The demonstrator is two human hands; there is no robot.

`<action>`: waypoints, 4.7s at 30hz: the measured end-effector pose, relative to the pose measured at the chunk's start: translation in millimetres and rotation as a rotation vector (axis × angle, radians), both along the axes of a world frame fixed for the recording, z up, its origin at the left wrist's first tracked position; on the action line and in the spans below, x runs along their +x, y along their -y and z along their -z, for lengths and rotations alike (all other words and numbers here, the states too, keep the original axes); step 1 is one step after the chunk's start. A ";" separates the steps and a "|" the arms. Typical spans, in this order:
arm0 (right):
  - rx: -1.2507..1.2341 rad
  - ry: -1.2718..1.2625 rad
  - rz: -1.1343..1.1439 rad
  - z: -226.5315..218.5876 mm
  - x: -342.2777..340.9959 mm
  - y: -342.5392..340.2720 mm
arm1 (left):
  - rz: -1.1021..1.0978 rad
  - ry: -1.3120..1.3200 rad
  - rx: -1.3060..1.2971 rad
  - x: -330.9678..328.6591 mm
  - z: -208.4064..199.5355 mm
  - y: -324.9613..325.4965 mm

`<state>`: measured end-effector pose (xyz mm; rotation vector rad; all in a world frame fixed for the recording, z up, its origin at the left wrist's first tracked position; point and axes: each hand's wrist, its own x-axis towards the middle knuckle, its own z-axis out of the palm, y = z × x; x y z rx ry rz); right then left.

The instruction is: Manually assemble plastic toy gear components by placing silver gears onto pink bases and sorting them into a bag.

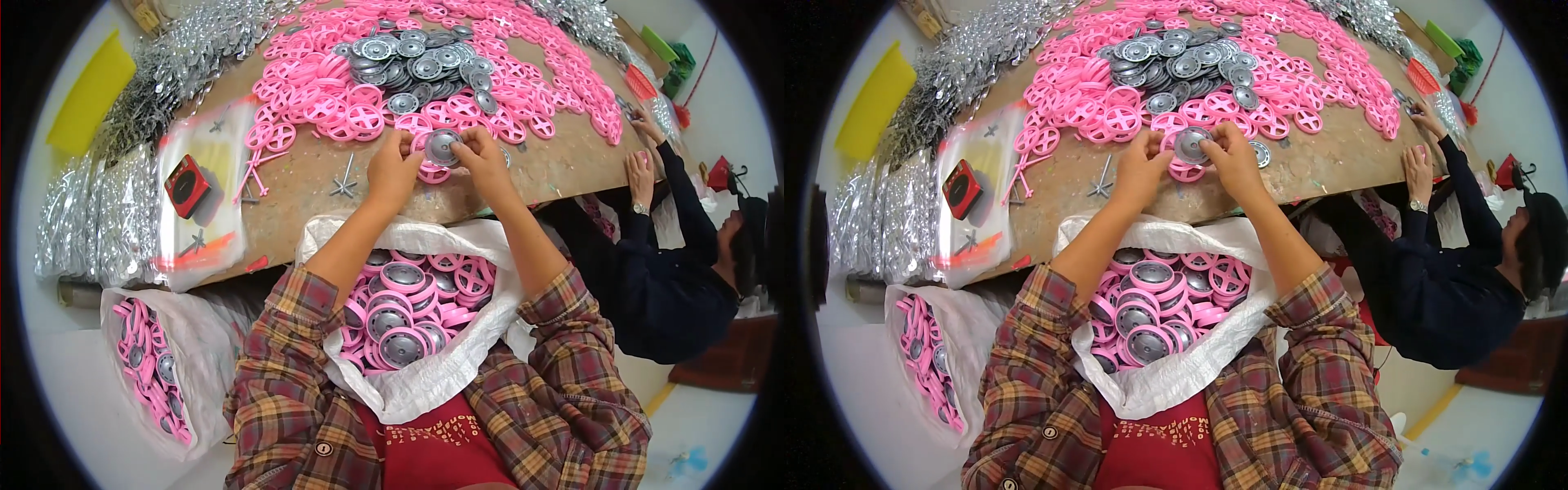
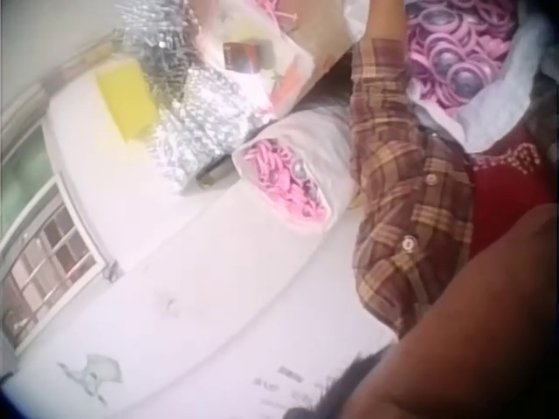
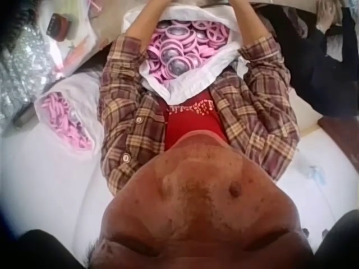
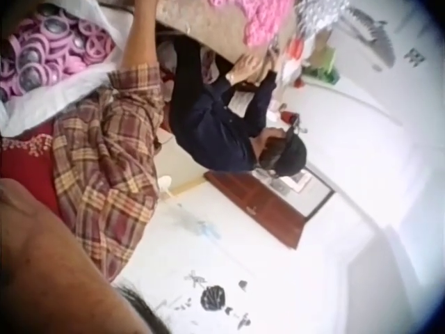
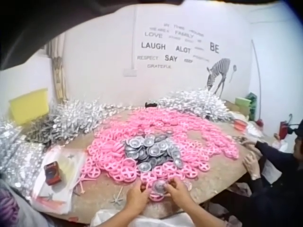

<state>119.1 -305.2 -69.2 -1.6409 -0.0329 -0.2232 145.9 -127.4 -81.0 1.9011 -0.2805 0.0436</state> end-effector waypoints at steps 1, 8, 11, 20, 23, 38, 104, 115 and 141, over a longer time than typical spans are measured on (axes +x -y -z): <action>0.005 0.004 -0.007 -3.8 -1.7 -5.5 | 0.017 -0.086 -0.153 -1.2 -2.3 -4.1; -0.294 0.269 0.078 -46.1 -50.5 -42.0 | 0.153 -0.450 -0.594 -59.1 -68.3 -38.0; -0.065 0.074 -0.129 -70.9 -71.3 -50.5 | 0.178 -0.427 -0.507 -79.0 -79.6 -62.1; -0.065 -0.058 -0.228 -64.7 -107.3 -75.4 | 0.168 -0.229 -0.467 -121.8 -83.2 -70.9; 0.052 -0.039 -0.267 -65.6 -116.0 -84.5 | 0.165 -0.295 -0.483 -123.6 -86.6 -77.8; -0.349 -0.148 -0.760 -91.6 -116.4 -31.9 | 0.783 -0.515 -0.090 -121.4 -112.7 -112.5; -1.285 0.328 -0.117 -18.1 120.7 -41.1 | 0.042 0.765 0.750 68.5 -11.6 -79.2; -0.008 -0.156 -0.232 -75.9 43.7 -44.5 | 0.146 0.747 0.344 -14.7 -71.8 -92.0; 0.221 -0.067 0.072 -64.6 -97.7 -27.5 | 0.168 0.460 0.557 -59.8 -43.9 -81.0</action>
